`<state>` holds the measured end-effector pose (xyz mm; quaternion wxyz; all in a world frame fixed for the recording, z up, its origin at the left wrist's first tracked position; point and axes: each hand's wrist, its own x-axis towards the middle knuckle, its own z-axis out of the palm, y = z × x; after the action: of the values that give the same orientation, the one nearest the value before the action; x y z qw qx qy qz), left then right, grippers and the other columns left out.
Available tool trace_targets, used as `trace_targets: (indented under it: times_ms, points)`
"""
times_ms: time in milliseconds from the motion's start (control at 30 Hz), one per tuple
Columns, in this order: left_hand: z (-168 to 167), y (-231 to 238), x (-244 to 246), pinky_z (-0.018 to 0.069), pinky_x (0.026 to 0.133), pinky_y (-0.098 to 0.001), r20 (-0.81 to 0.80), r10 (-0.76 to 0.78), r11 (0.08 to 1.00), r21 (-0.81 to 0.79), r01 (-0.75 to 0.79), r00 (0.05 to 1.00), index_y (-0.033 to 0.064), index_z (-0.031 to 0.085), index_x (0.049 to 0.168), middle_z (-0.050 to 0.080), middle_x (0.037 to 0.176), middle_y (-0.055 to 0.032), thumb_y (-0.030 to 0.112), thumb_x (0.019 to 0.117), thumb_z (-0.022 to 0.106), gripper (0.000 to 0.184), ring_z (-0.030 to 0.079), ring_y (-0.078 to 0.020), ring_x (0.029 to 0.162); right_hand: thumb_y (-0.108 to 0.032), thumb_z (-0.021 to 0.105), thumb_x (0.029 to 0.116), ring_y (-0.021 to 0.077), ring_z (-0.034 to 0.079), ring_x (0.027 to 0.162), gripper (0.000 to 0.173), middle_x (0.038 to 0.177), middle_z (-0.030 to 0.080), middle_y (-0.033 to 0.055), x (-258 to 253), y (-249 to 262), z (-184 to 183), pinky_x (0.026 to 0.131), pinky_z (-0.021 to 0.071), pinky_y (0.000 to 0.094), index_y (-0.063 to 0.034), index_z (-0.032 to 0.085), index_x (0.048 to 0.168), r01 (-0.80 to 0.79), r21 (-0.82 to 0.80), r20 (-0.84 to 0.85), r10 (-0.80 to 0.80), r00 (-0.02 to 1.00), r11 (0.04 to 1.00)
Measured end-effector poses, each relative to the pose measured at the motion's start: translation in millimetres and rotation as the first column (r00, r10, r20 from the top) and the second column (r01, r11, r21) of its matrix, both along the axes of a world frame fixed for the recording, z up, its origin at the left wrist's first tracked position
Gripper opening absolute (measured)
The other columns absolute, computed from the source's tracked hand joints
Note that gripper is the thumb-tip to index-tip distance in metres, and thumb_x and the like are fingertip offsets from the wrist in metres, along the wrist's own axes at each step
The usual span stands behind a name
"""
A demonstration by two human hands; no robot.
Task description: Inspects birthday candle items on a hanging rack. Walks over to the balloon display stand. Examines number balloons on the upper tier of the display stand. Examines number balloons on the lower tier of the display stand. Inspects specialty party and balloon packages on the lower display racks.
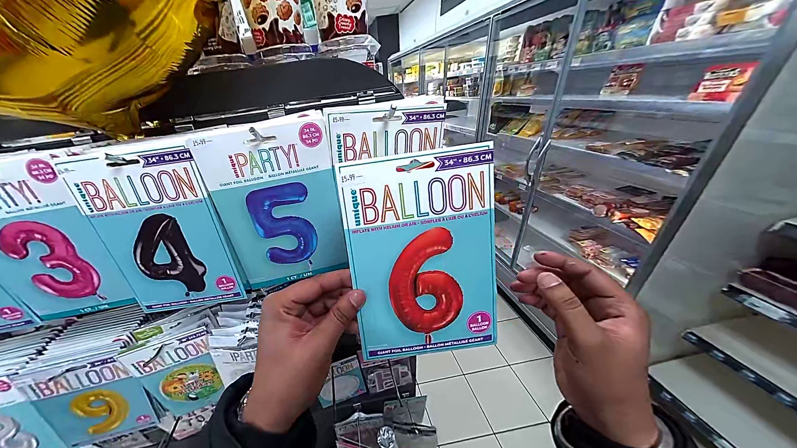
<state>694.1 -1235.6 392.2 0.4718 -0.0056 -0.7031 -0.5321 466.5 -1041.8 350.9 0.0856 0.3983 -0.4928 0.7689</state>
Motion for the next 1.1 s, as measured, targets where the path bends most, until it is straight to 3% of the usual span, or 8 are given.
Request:
trace_targets:
  times_ms: [767, 1100]
  points:
    - [4.0, -1.2, -1.5, 0.0636, 0.063, -0.0316, -0.002, -0.007, 1.0, -0.004, 0.007, 1.0, 0.0003, 0.074, 0.114, 0.073, 0.094, -0.0191, 0.009, 0.0944, 0.072, 0.022, 0.071, -0.0227, 0.07, -0.02, 0.061, 0.1009, 0.0216, 0.071, 0.086, 0.028, 0.101, 0.071, 0.0111, -2.6, 2.6, 0.1, 0.076, 0.0627, 0.0321, -0.0046, 0.066, 0.124, -0.007, -0.035, 0.012, 0.007, 1.0, 0.999]
    - [46.5, -22.1, -12.6, 0.0634, 0.063, -0.0329, -0.003, 0.13, 0.989, -0.076, -0.13, 0.992, 0.0029, 0.074, 0.114, 0.074, 0.095, -0.0147, 0.007, 0.0936, 0.072, 0.021, 0.071, -0.023, 0.072, -0.021, 0.061, 0.1007, 0.0243, 0.073, 0.083, 0.03, 0.096, 0.073, 0.0132, -6.0, 8.2, 1.7, 0.072, 0.0632, 0.0332, -0.0005, 0.065, 0.123, 0.025, -0.068, 0.014, -0.024, 1.0, 0.997]
